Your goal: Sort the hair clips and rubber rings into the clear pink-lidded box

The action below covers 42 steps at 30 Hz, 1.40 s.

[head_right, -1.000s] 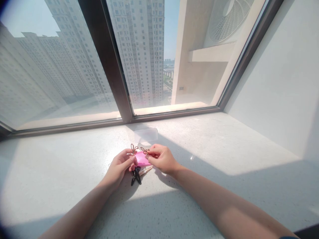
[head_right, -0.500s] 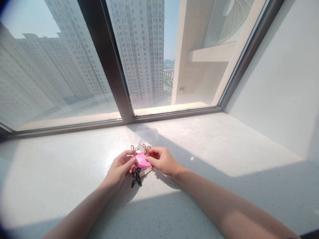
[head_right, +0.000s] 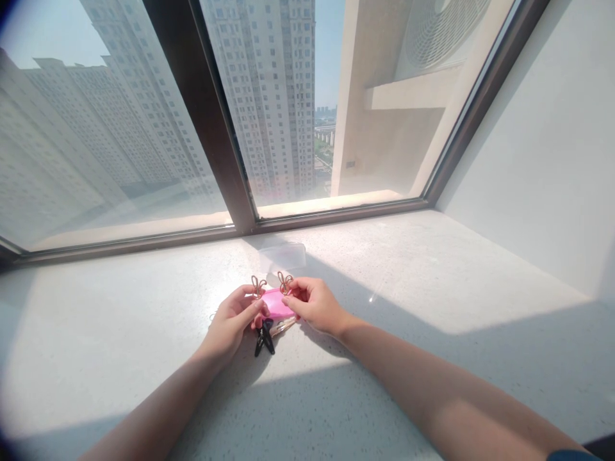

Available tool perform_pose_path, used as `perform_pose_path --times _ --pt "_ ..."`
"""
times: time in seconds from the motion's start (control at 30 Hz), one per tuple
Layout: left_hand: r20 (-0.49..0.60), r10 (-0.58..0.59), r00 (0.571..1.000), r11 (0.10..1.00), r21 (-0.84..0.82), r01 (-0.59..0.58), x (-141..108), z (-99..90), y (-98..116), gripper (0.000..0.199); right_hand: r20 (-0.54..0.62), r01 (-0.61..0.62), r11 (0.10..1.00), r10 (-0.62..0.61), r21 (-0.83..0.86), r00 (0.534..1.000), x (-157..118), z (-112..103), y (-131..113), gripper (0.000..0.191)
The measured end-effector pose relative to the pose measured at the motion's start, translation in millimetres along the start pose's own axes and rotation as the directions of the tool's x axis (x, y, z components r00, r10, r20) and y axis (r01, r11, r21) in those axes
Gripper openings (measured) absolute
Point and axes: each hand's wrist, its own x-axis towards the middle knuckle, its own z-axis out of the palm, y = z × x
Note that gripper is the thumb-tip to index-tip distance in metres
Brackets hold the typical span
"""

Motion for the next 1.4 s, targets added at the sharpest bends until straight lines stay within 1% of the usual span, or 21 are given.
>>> perform_pose_path --times 0.13,0.33,0.53,0.8,1.03,1.4 --pt "0.009 -0.009 1.000 1.000 0.009 0.009 -0.7 0.0 0.3 0.022 0.015 0.000 1.000 -0.001 0.026 1.000 0.6 0.0 0.1 0.020" --pt "0.020 0.009 1.000 1.000 0.022 -0.010 -1.6 1.1 1.7 0.017 0.015 -0.015 0.999 0.014 0.039 1.000 -0.4 2.2 -3.3 0.021" --pt "0.028 -0.006 1.000 1.000 0.003 0.006 -1.0 0.9 1.7 0.020 0.007 -0.021 0.999 0.021 0.033 1.000 -0.9 3.0 -6.8 0.018" --pt "0.021 -0.010 1.000 1.000 0.000 0.010 -1.1 0.1 1.5 0.021 -0.009 0.030 0.999 -0.030 -0.016 1.000 -0.2 2.0 -5.7 0.015" --pt "0.050 0.032 0.998 0.999 0.007 -0.033 0.6 -1.2 -0.4 0.019 -0.013 0.014 0.999 -0.014 0.050 1.000 -1.3 1.4 -5.7 0.014" --pt "0.040 0.027 0.999 1.000 0.000 -0.027 0.6 -0.7 -1.0 0.021 0.008 0.035 0.999 -0.035 0.026 0.999 -2.1 -1.5 -8.9 0.013"
